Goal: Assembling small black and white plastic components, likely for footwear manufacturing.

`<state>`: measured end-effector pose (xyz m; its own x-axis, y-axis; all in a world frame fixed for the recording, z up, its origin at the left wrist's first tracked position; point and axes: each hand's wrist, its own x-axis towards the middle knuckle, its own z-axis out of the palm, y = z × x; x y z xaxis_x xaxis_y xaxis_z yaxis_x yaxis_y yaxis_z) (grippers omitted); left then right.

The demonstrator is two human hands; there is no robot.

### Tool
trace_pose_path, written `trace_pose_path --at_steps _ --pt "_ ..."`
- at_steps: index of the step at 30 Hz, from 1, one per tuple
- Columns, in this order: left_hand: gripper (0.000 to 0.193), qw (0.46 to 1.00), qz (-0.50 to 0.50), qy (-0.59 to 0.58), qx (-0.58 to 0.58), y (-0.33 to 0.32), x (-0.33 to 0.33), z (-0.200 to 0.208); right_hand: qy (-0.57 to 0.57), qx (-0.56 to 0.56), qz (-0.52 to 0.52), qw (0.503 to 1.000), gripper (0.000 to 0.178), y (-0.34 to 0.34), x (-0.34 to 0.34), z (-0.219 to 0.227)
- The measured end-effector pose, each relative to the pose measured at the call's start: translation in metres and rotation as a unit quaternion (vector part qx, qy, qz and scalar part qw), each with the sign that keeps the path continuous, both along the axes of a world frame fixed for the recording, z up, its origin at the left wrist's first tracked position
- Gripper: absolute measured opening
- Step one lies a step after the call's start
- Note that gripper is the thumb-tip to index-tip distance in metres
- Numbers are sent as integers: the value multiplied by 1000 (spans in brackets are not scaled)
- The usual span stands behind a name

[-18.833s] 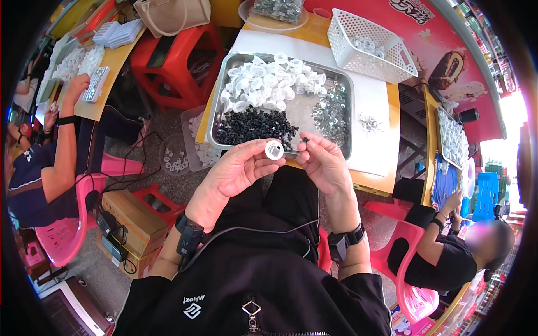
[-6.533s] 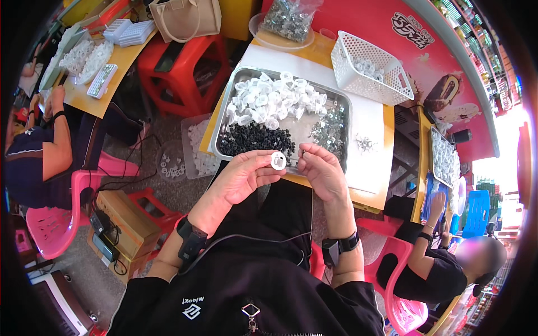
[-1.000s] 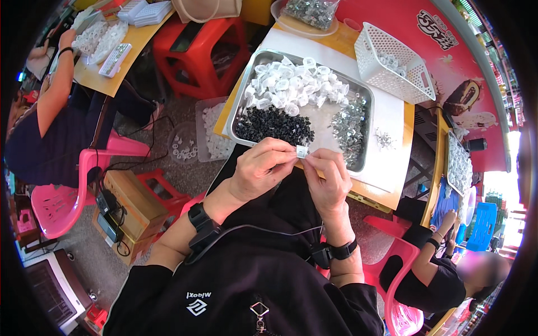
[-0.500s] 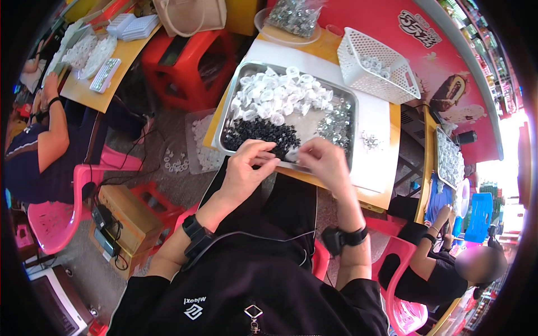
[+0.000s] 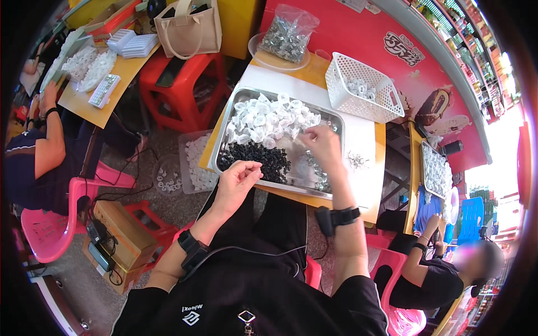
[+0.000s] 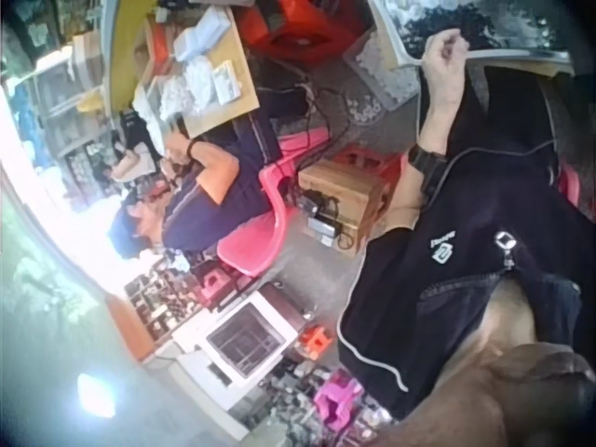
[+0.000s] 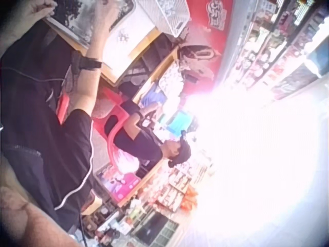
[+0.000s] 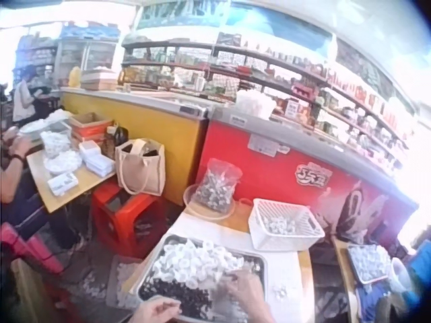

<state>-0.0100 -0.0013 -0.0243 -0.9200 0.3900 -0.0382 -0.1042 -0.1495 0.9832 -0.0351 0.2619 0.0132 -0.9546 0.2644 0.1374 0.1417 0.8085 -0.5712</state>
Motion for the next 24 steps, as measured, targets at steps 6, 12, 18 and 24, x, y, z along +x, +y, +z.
trace_pose_path --at_steps 6,12,18,24 --pt "16 999 -13 -27 17 1 0 9 -3 61 -48 997 23 -21 -7 -30" --pt "17 996 -19 -75 34 1 -5 15 31 -130 -87 987 17 -29 23 -1" --pt "26 993 -39 -65 90 21 -2 22 -41 -341 -54 938 20 -45 58 7" --pt "31 998 -52 28 6 26 -4 26 -68 -268 -23 961 19 -76 77 19"
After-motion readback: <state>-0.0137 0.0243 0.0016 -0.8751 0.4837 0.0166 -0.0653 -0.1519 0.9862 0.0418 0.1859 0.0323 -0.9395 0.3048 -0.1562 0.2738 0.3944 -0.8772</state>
